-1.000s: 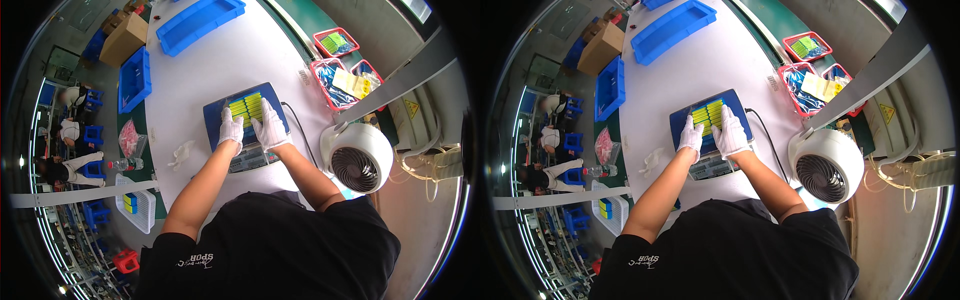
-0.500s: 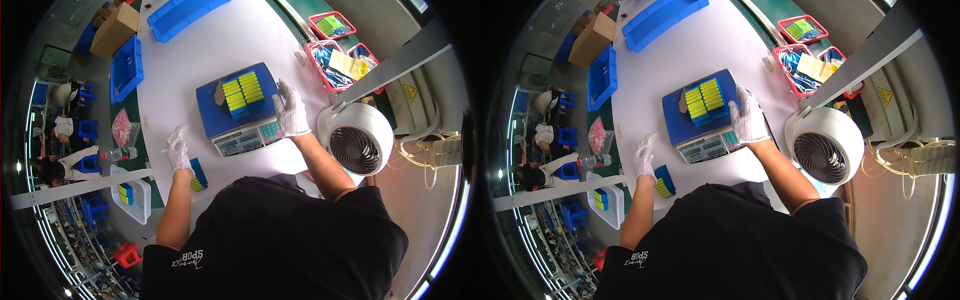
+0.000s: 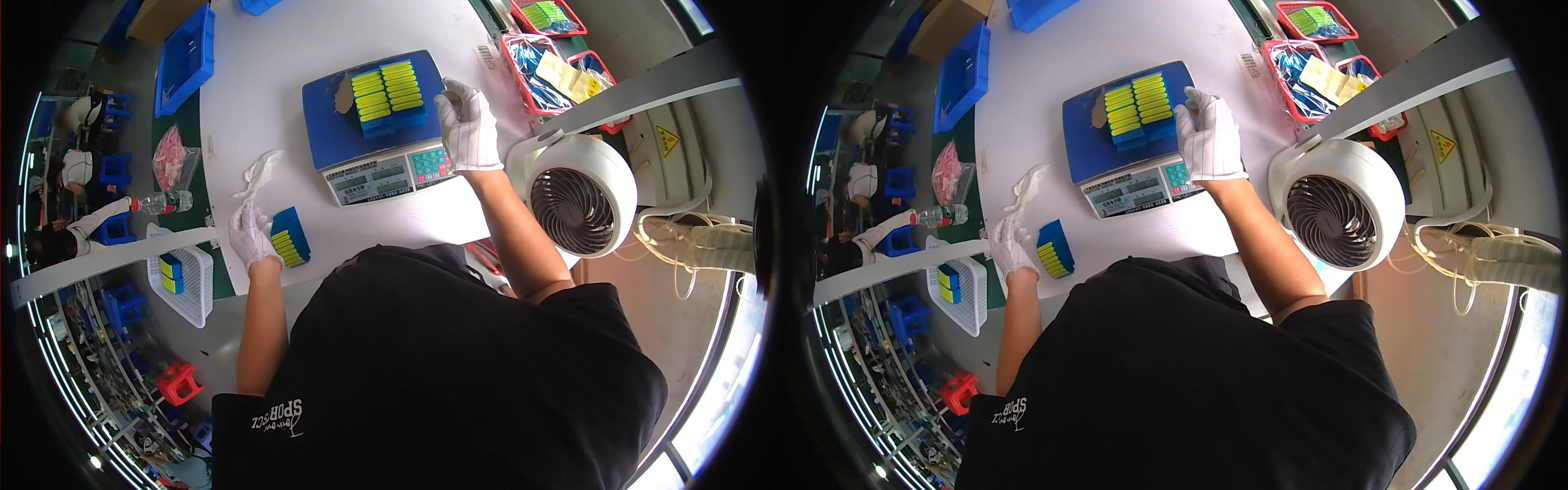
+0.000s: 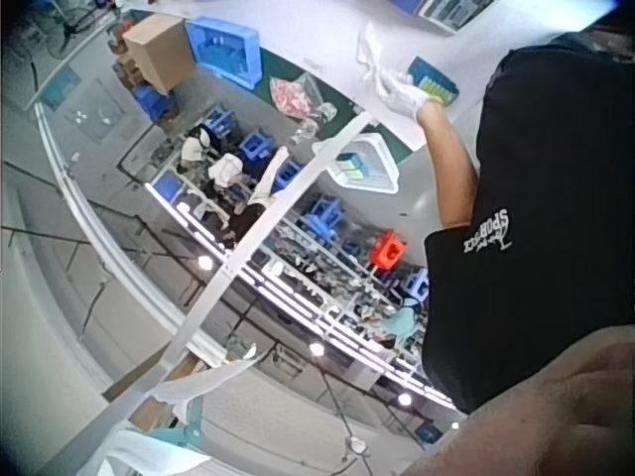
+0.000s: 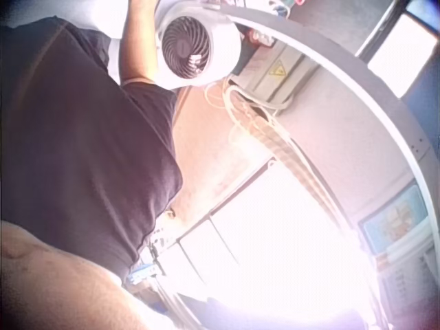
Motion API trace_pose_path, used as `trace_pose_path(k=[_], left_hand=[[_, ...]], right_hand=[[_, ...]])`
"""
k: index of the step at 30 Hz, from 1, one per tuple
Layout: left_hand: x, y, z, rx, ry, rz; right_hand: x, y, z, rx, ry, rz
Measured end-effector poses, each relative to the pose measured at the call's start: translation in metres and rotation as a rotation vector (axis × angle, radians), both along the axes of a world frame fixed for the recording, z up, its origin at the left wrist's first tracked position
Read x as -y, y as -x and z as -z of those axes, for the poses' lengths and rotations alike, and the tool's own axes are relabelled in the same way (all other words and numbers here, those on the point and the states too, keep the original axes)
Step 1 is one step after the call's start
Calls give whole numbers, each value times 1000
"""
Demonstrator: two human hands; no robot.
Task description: The person counts and sorts small plastic components by hand, using an industrial scale and blue trays.
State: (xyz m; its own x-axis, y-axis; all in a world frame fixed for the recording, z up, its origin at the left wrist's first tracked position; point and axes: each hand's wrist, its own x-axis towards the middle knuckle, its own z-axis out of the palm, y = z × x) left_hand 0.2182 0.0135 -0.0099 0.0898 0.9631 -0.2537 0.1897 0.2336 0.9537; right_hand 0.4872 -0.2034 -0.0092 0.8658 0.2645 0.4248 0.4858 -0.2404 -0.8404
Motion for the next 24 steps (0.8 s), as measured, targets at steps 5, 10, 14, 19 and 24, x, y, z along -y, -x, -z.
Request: trace_pose_path(k=[5, 10, 14, 19, 24], left_hand=[[3, -7, -5, 111, 35, 30], [-1, -16, -4, 133, 52, 59], [3, -35, -25, 64, 56, 145], [-4, -84, -44, -62, 92, 643], [13, -161, -32, -148, 2, 970]], right_hand=[[7, -2, 4, -14, -115, -13], [14, 0, -9, -145, -13, 20], [18, -6, -11, -240, 6, -7], [17, -27, 6, -395, 63, -103], [-6, -51, -7, -329, 493, -96]])
